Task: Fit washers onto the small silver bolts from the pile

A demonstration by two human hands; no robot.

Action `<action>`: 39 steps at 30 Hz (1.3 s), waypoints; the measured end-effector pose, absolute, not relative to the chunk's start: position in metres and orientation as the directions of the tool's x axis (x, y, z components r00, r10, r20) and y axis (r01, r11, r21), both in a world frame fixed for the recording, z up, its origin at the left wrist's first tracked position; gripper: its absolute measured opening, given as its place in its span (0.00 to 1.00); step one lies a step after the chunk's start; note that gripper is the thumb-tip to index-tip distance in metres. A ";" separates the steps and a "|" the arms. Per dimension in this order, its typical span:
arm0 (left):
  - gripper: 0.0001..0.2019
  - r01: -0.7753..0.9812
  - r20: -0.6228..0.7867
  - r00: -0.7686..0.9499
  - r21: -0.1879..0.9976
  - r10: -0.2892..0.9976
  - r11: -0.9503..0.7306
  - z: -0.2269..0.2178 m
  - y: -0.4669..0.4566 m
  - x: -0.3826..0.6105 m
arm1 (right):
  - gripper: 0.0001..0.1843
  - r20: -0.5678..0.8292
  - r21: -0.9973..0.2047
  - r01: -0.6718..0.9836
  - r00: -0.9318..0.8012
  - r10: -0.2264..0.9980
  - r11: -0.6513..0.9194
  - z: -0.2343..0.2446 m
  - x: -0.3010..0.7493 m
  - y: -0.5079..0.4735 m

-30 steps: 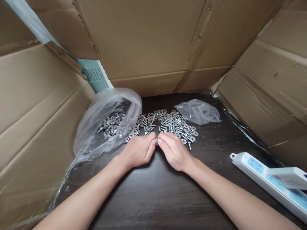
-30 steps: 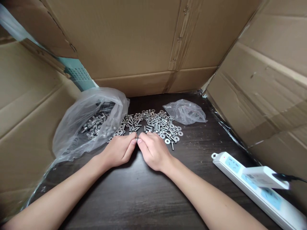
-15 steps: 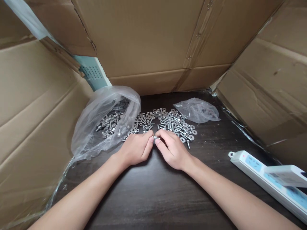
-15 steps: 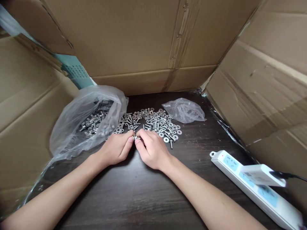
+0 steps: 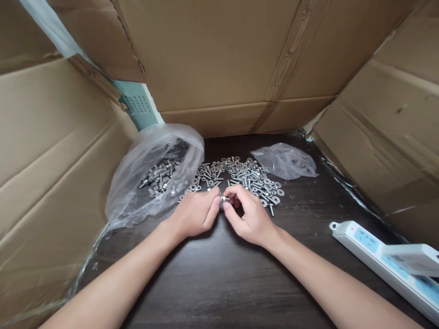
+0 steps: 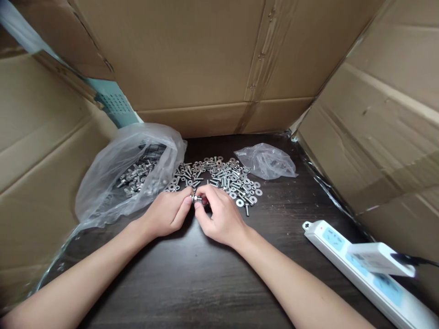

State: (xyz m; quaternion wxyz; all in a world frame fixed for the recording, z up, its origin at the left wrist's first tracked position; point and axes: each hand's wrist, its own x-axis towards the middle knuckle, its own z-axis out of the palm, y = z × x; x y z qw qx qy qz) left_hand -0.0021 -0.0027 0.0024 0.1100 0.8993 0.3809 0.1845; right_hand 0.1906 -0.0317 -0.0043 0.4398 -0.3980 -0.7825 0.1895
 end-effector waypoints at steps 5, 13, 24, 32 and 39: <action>0.12 0.640 0.254 0.645 0.335 0.720 -0.692 0.002 -0.003 -0.003 | 0.02 0.508 -0.679 0.452 -0.280 0.814 0.579 -0.005 0.191 -0.031; 0.12 0.610 0.262 0.670 0.339 0.695 -0.716 0.000 -0.004 -0.002 | 0.14 0.466 -0.689 0.441 -0.340 0.817 0.576 -0.005 0.192 -0.028; 0.11 0.603 0.314 0.679 0.276 0.663 -0.748 -0.001 -0.003 0.000 | 0.16 0.430 -0.670 0.476 -0.376 0.821 0.569 -0.006 0.191 -0.027; 0.12 0.626 0.277 0.668 0.295 0.691 -0.722 0.001 -0.001 -0.001 | 0.07 0.426 -0.710 0.456 -0.329 0.843 0.537 -0.003 0.193 -0.030; 0.13 0.644 0.237 0.676 0.268 0.697 -0.716 0.001 -0.003 0.000 | 0.17 0.451 -0.676 0.457 -0.364 0.815 0.578 -0.009 0.193 -0.026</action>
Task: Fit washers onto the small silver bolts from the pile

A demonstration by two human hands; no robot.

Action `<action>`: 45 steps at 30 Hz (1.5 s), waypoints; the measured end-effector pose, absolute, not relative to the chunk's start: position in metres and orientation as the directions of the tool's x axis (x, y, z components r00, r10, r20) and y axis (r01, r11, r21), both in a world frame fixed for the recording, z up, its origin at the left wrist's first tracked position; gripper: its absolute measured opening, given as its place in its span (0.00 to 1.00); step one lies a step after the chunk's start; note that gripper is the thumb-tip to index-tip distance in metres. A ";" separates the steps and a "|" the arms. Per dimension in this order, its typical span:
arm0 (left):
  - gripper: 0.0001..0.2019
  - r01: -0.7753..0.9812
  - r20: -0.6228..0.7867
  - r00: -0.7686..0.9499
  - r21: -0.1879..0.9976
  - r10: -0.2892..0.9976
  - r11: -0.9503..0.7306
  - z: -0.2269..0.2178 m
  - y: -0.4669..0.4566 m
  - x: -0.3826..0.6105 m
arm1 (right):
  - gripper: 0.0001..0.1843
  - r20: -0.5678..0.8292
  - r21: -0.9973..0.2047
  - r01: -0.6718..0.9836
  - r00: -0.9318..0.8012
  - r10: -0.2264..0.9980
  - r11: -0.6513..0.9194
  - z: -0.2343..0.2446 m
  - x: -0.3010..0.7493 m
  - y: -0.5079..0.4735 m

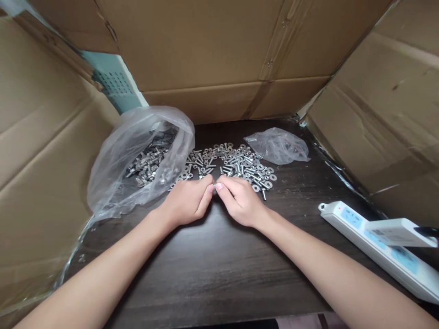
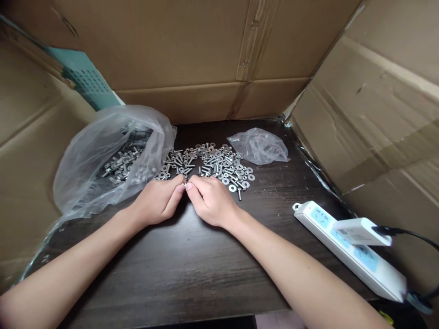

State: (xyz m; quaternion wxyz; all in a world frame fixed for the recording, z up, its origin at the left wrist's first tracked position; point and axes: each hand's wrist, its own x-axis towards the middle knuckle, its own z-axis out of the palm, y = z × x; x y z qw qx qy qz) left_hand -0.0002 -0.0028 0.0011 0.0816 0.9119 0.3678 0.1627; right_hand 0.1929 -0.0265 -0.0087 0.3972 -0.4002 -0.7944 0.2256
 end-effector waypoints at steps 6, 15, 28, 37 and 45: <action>0.12 0.649 0.236 0.663 0.292 0.711 -0.702 0.003 -0.002 -0.001 | 0.08 0.427 -0.701 0.470 -0.325 0.843 0.537 -0.004 0.194 -0.030; 0.13 0.639 0.246 0.670 0.289 0.700 -0.713 0.000 -0.004 -0.001 | 0.14 0.469 -0.665 0.450 -0.368 0.802 0.596 -0.008 0.192 -0.027; 0.12 0.644 0.249 0.667 0.282 0.702 -0.712 0.000 -0.005 -0.001 | 0.11 0.452 -0.684 0.438 -0.374 0.810 0.583 -0.006 0.191 -0.027; 0.12 0.632 0.284 0.650 0.314 0.705 -0.709 0.003 -0.005 -0.001 | 0.11 0.424 -0.665 0.504 -0.353 0.834 0.551 0.000 0.190 -0.030; 0.12 0.632 0.293 0.647 0.311 0.704 -0.710 0.003 -0.004 -0.002 | 0.11 0.460 -0.607 0.533 -0.370 0.807 0.590 -0.002 0.190 -0.029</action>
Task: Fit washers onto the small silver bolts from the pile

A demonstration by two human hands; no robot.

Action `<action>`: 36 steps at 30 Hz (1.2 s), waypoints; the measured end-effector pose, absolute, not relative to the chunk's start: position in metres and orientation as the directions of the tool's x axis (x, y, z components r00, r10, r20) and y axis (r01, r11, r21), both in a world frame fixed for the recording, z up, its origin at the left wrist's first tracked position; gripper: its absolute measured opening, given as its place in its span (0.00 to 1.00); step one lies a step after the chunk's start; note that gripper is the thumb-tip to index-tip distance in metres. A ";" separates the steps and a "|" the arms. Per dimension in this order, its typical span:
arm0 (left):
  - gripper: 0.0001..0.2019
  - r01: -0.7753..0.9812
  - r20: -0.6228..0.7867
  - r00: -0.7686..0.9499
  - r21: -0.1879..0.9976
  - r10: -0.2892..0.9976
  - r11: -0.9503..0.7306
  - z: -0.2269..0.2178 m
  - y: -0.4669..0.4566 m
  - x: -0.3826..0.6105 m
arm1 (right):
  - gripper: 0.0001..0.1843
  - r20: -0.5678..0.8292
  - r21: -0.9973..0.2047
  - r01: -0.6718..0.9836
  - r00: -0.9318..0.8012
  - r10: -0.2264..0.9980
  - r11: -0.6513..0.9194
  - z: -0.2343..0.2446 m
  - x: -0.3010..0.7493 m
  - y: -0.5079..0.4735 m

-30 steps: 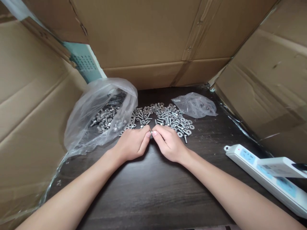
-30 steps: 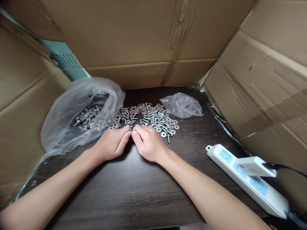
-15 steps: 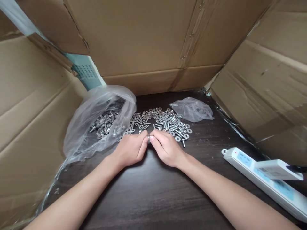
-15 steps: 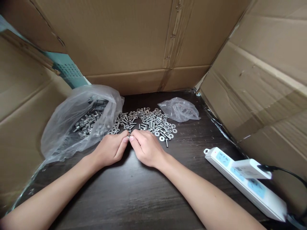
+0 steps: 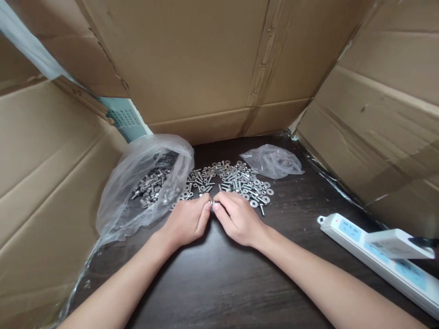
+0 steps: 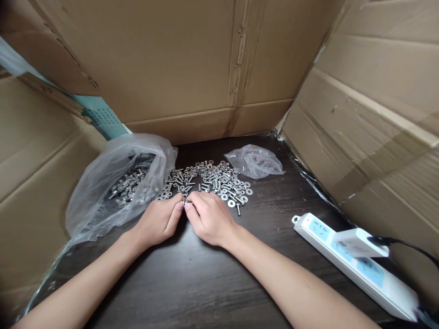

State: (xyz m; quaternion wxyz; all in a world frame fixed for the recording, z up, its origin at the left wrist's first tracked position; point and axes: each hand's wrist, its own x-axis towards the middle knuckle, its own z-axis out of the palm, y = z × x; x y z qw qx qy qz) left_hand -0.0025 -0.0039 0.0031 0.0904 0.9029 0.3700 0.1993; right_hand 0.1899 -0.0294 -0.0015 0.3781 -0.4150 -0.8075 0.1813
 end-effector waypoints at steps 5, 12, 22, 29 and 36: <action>0.13 0.654 0.266 0.643 0.297 0.718 -0.696 0.003 -0.005 -0.003 | 0.05 0.508 -0.573 0.534 -0.365 0.780 0.622 -0.003 0.190 -0.029; 0.15 0.681 0.216 0.669 0.205 0.712 -0.703 0.003 -0.005 -0.001 | 0.18 0.458 -0.582 0.529 -0.414 0.787 0.617 -0.007 0.192 -0.027; 0.16 0.692 0.207 0.659 0.210 0.723 -0.691 0.003 -0.006 -0.002 | 0.13 0.437 -0.655 0.475 -0.398 0.807 0.588 -0.006 0.192 -0.028; 0.16 0.674 0.230 0.662 0.234 0.714 -0.701 0.004 -0.006 0.001 | 0.13 0.411 -0.685 0.472 -0.380 0.829 0.556 -0.004 0.193 -0.029; 0.15 0.679 0.203 0.658 0.256 0.725 -0.688 0.003 -0.008 -0.001 | 0.15 0.417 -0.687 0.444 -0.408 0.813 0.575 -0.003 0.193 -0.028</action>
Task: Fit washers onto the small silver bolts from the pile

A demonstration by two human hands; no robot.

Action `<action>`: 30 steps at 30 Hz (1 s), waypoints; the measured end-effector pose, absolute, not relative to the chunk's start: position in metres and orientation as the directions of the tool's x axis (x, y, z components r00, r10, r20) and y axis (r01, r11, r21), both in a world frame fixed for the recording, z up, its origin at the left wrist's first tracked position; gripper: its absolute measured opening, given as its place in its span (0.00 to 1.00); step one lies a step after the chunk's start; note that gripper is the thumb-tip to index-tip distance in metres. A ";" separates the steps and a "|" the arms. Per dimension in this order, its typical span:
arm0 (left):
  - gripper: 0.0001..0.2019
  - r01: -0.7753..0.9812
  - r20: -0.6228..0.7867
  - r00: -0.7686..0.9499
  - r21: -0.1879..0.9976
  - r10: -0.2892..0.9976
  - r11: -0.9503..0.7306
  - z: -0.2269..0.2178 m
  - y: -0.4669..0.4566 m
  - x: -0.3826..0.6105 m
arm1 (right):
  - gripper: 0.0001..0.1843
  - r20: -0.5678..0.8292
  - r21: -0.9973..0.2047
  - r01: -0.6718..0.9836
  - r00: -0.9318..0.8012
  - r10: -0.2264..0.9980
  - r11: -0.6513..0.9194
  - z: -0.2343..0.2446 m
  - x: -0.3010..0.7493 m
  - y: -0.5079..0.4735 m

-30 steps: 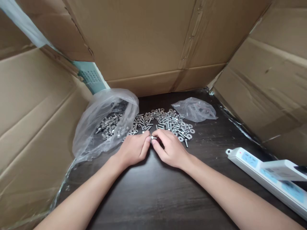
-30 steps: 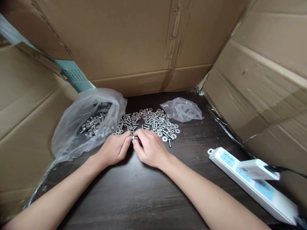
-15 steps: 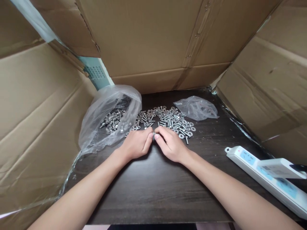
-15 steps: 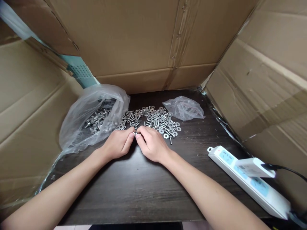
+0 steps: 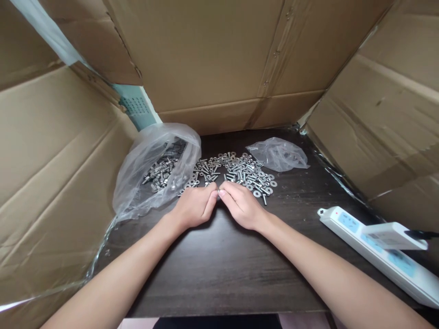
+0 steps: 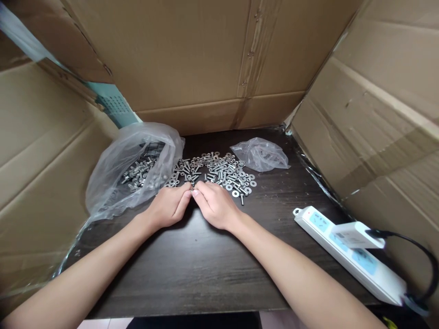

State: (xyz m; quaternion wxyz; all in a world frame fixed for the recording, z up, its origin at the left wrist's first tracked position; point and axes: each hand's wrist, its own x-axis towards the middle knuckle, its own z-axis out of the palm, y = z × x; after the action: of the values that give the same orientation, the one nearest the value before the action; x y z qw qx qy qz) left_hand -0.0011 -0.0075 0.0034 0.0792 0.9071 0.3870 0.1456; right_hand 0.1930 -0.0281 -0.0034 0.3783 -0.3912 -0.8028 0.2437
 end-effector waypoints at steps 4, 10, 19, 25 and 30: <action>0.16 0.679 0.189 0.653 0.281 0.733 -0.678 0.004 -0.008 0.000 | 0.18 0.380 -0.720 0.437 -0.401 0.833 0.539 -0.005 0.194 -0.026; 0.16 0.682 0.222 0.626 0.310 0.748 -0.662 0.005 -0.006 0.000 | 0.12 0.394 -0.702 0.466 -0.377 0.838 0.539 -0.003 0.194 -0.030; 0.16 0.640 0.265 0.612 0.389 0.746 -0.663 0.005 -0.008 0.000 | 0.10 0.441 -0.591 0.538 -0.408 0.799 0.601 -0.004 0.191 -0.028; 0.16 0.653 0.271 0.606 0.367 0.748 -0.662 0.004 -0.009 0.001 | 0.15 0.398 -0.629 0.550 -0.380 0.835 0.550 -0.001 0.191 -0.029; 0.16 0.646 0.279 0.603 0.378 0.747 -0.663 0.003 -0.007 0.001 | 0.08 0.445 -0.605 0.545 -0.374 0.814 0.581 0.001 0.192 -0.030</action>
State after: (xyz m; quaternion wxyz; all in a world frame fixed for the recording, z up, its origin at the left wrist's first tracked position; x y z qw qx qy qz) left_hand 0.0007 -0.0071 0.0029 0.1201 0.8873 0.3925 0.2104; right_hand 0.1915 -0.0296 0.0014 0.3697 -0.4201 -0.8085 0.1820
